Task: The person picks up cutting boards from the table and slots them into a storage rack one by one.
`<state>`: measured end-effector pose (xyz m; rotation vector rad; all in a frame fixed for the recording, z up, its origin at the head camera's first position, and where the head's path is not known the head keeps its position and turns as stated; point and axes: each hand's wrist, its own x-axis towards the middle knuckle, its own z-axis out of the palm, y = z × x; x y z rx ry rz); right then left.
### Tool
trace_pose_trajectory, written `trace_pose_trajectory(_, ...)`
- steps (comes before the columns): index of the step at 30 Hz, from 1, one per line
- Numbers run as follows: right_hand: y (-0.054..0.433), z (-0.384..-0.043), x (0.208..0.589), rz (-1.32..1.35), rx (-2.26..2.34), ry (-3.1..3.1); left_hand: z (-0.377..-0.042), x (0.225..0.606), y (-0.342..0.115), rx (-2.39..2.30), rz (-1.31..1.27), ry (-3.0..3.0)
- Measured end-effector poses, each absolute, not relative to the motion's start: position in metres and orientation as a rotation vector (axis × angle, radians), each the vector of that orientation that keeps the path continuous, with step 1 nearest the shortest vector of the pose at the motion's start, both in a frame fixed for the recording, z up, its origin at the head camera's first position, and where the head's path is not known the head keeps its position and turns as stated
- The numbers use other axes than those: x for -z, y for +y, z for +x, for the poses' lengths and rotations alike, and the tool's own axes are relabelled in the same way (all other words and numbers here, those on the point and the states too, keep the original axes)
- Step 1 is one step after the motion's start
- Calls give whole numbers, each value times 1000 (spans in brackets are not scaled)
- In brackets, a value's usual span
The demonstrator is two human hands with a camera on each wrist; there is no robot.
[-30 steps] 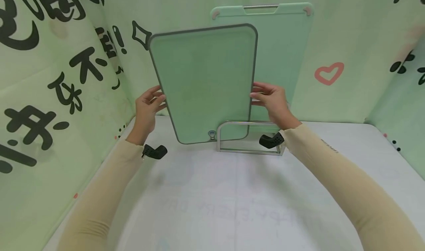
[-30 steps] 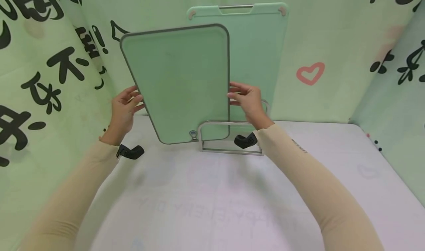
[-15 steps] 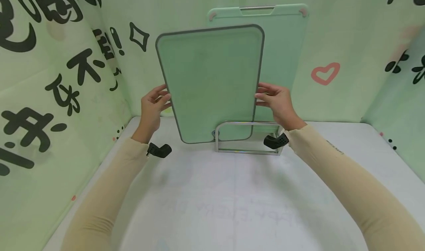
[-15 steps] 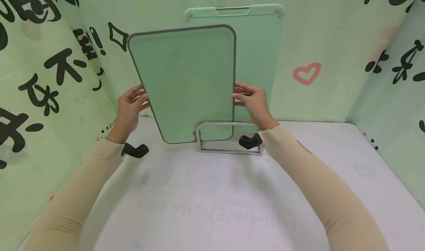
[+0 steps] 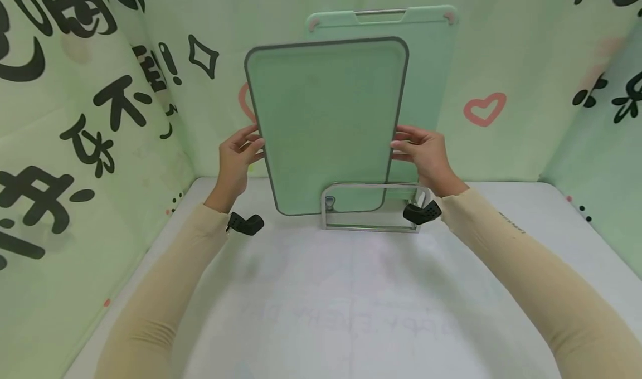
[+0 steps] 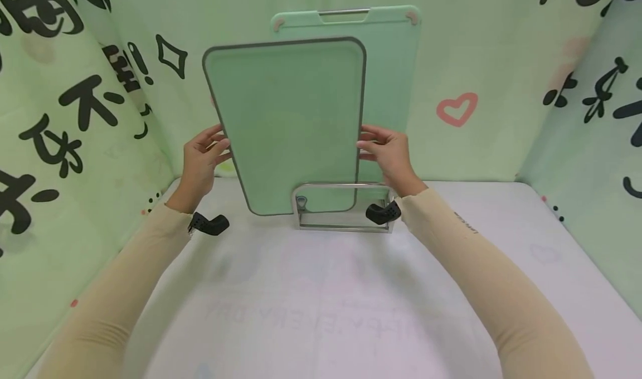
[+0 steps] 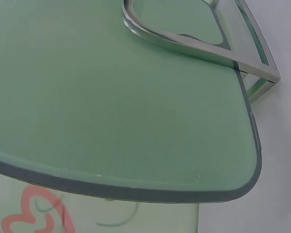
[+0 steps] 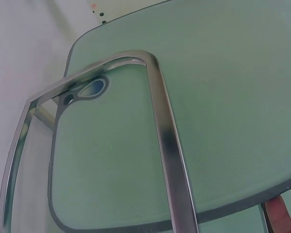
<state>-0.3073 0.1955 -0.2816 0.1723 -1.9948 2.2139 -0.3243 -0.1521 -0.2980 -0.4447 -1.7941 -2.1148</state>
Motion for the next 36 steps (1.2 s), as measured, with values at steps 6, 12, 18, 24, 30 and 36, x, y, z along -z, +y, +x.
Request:
trace_pose_trajectory(6,202,-304,281,178,-2218,-1975,-325,297,-145,2105,-445,-1816)
trace_pose_trajectory(12,210,-303,284,215,-2255,-1929,-328,299,-140,2110,-489,-1814)
trace_pose_trajectory(18,219,-301,285,233,-2268,-1909,-330,298,-131,2108,-523,-1818)
trace_pose_trajectory(24,229,-299,287,191,-2222,-1925,-331,296,-120,2107,-536,-1836)
trace_pose_trajectory(30,236,-298,288,157,-2195,-1922,-331,294,-110,2138,-542,-1822)
trace_pose_trajectory(36,245,-296,287,160,-2204,-1898,-334,293,-101,2156,-532,-1827)
